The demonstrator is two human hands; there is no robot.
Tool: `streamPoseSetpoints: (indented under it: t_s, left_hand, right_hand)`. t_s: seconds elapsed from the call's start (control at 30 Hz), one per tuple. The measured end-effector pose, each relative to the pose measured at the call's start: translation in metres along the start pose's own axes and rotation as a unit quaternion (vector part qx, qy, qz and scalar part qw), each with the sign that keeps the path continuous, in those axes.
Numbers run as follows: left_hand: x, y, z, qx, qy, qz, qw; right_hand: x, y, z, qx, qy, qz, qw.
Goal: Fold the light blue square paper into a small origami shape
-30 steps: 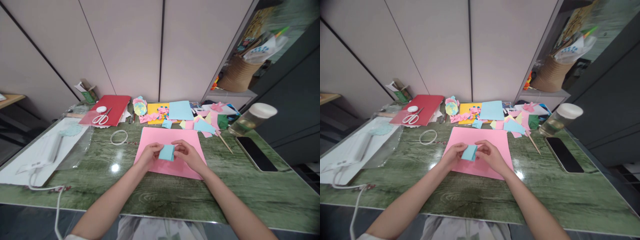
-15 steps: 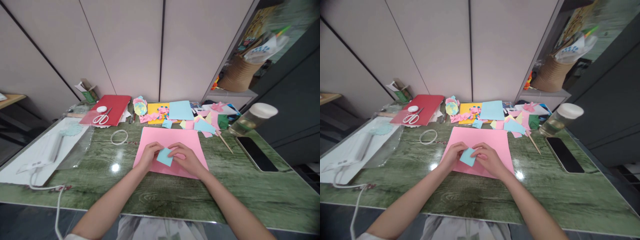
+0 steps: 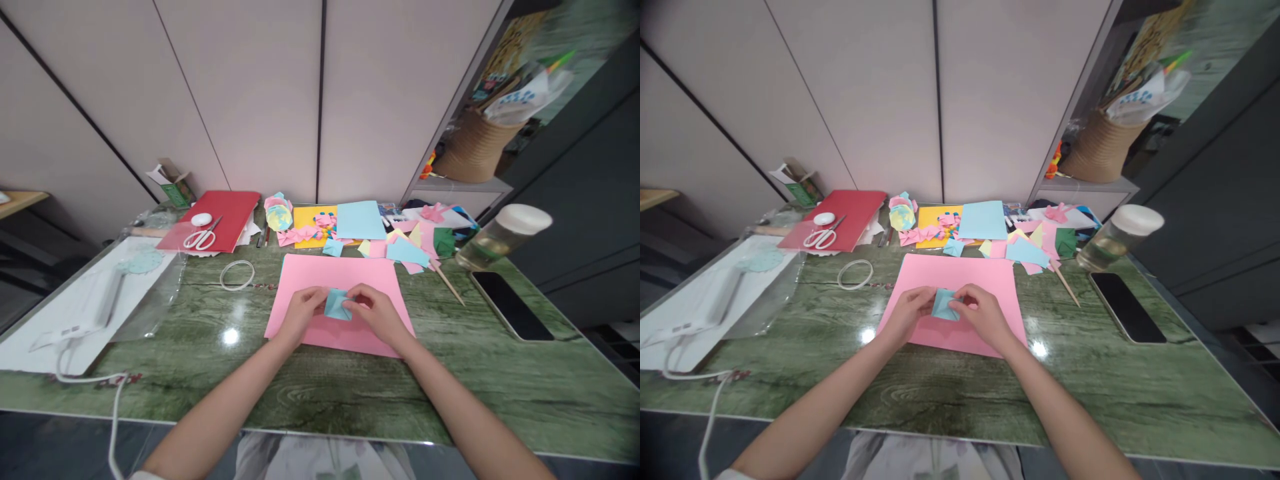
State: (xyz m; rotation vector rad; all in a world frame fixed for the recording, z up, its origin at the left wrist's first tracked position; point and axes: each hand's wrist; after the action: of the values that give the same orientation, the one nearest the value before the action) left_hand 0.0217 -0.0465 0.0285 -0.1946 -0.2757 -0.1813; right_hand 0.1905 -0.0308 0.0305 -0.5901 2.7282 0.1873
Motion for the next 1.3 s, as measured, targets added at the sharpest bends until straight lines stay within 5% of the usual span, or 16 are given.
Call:
streamPoseSetpoints:
  t_s: [0.2,0.6,1.07,1.3]
  left_hand:
    - [0.004,-0.003,0.002,0.063,0.089,-0.013,0.994]
    - [0.008,-0.003,0.003,0.030,0.120,0.050,0.991]
    - [0.010,-0.007,0.004,0.026,0.092,0.037,0.995]
    - [0.006,-0.004,-0.001,0.039,0.049,0.062,0.996]
  right_hand:
    - [0.001,0.000,0.001,0.004,0.004,0.020,1.000]
    - [0.006,0.001,0.006,0.013,0.084,0.048,0.995]
    - [0.010,-0.003,-0.002,0.001,0.090,0.082,0.993]
    - [0.010,-0.004,-0.006,0.038,0.098,0.020,0.994]
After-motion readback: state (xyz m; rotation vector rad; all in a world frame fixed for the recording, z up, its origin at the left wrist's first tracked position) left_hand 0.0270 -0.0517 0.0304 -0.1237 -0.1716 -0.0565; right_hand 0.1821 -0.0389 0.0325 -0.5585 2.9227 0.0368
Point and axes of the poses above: each hand's wrist, its own y-axis towards the middle knuckle, its own x-axis out of the palm, z = x × y, and after that the axes turned 6 degrees about -z, right-handed
